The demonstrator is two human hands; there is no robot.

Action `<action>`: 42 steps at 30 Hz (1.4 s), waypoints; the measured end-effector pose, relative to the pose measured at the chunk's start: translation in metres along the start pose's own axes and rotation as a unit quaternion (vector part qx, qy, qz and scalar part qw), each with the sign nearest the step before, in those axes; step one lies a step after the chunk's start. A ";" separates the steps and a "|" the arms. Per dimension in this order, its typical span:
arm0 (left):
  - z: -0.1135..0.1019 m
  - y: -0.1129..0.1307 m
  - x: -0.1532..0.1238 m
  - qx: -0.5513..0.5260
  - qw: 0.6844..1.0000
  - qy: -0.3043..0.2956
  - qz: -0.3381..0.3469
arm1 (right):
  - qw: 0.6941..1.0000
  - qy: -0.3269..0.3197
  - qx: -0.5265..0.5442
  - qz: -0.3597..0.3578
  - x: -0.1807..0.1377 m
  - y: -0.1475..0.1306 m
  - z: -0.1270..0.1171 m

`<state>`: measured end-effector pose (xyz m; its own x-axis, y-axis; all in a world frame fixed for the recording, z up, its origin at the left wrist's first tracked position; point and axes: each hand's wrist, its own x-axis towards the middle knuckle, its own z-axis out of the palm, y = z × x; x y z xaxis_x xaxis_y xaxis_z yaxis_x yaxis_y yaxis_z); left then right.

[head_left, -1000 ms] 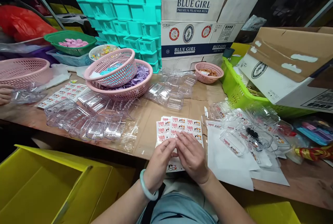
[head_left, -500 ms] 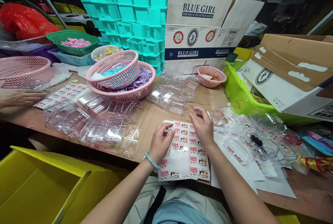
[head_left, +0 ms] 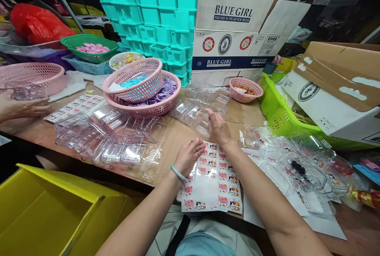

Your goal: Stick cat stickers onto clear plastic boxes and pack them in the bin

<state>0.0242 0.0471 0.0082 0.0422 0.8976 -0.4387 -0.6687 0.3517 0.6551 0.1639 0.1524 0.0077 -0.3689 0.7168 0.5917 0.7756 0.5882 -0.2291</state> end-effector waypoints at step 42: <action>-0.026 0.001 -0.044 0.101 0.986 -0.106 -0.080 | 0.816 -0.118 0.427 0.371 -0.095 -0.082 -0.105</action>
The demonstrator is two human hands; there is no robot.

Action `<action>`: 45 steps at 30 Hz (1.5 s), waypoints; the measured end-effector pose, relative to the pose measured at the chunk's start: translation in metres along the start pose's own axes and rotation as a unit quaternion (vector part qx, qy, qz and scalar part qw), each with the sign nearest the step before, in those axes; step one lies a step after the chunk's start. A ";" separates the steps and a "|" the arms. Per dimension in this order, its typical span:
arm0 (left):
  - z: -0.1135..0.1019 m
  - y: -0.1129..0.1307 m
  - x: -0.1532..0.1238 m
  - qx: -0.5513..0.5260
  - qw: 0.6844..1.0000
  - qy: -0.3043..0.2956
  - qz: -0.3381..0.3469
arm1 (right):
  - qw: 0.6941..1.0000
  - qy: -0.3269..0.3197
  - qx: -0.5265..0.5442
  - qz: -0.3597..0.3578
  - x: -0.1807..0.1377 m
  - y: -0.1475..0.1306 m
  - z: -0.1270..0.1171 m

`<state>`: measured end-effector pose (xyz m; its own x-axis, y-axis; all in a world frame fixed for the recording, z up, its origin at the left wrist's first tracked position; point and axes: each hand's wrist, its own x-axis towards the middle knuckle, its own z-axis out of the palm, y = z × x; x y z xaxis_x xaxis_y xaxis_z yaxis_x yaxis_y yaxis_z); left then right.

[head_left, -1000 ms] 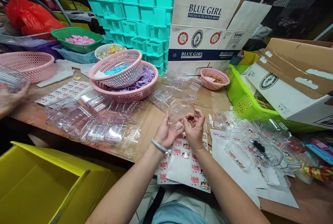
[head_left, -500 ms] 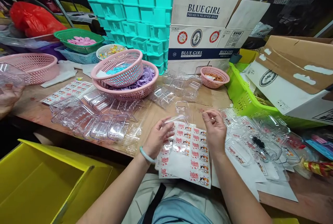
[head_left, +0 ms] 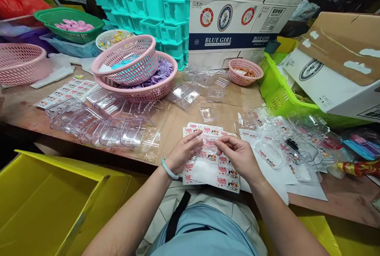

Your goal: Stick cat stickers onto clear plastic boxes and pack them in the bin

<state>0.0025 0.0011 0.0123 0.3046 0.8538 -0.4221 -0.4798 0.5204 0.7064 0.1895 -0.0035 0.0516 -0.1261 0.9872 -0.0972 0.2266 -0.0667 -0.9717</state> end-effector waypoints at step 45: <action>0.007 -0.016 0.000 0.081 0.992 0.057 0.080 | 0.906 0.139 -0.369 -0.155 -0.011 0.011 0.019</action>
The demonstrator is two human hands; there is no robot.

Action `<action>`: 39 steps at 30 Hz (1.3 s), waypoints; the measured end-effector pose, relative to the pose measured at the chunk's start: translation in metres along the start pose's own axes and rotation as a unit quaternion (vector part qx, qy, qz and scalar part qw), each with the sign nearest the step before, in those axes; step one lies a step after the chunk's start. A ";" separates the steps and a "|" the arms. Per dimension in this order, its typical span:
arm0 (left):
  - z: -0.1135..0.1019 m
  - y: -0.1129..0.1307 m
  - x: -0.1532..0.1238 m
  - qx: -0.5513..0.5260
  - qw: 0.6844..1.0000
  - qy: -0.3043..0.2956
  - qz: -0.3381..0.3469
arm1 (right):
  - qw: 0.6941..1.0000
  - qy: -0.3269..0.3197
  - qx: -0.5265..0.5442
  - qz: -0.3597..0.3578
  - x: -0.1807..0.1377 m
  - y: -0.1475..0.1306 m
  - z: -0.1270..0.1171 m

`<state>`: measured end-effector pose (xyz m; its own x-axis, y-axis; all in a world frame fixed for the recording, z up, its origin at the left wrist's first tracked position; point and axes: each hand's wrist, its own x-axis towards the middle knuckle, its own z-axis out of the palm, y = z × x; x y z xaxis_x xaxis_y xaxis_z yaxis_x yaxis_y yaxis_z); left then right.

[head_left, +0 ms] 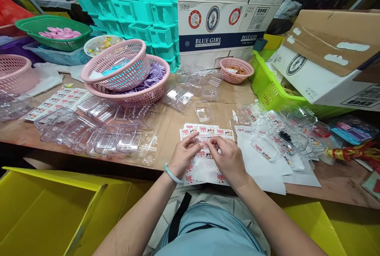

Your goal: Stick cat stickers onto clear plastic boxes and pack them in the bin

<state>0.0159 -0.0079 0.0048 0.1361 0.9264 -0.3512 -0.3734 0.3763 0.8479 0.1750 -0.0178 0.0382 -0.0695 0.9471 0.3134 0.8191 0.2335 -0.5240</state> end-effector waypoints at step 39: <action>-0.009 0.000 -0.013 0.333 0.929 0.059 0.150 | 0.963 -0.157 -0.062 -0.211 -0.060 0.033 0.006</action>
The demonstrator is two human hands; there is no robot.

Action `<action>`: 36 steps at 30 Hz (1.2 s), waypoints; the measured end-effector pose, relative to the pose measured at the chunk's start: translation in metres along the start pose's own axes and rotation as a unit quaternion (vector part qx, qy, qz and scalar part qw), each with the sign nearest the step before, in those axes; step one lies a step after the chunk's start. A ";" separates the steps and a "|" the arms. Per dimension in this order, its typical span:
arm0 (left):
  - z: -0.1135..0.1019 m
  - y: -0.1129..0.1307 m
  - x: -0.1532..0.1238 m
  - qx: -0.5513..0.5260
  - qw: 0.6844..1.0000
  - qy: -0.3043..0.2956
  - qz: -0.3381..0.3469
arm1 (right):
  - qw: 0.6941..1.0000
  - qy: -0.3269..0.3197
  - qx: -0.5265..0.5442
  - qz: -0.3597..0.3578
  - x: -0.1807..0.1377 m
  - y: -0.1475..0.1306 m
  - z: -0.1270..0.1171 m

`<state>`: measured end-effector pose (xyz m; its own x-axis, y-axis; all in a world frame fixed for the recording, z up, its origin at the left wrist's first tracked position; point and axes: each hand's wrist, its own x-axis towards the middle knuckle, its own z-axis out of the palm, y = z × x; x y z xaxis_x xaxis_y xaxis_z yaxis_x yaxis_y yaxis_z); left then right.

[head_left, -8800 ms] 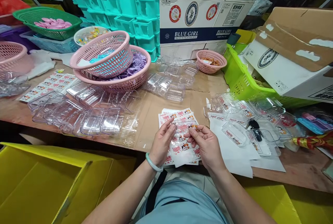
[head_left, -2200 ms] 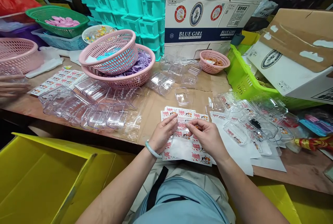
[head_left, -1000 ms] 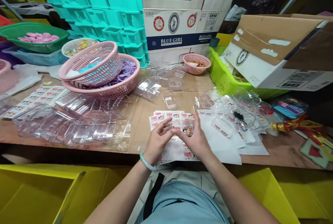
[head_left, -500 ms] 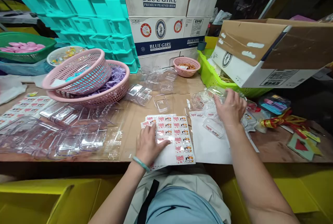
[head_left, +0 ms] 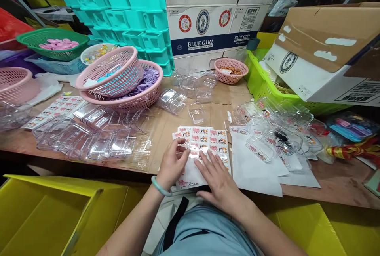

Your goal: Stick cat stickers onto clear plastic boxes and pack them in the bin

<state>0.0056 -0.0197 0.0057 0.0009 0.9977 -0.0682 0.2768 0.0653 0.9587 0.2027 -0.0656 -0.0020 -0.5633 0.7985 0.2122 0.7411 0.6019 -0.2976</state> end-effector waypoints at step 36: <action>-0.003 -0.001 -0.040 -0.086 0.994 0.001 -0.074 | 0.681 0.395 0.512 0.342 0.045 0.028 -0.003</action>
<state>0.0021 -0.0592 0.0080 -0.0298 0.9769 -0.2117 0.1055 0.2137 0.9712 0.1992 -0.0133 0.0025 0.4590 0.8883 0.0122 -0.1410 0.0864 -0.9862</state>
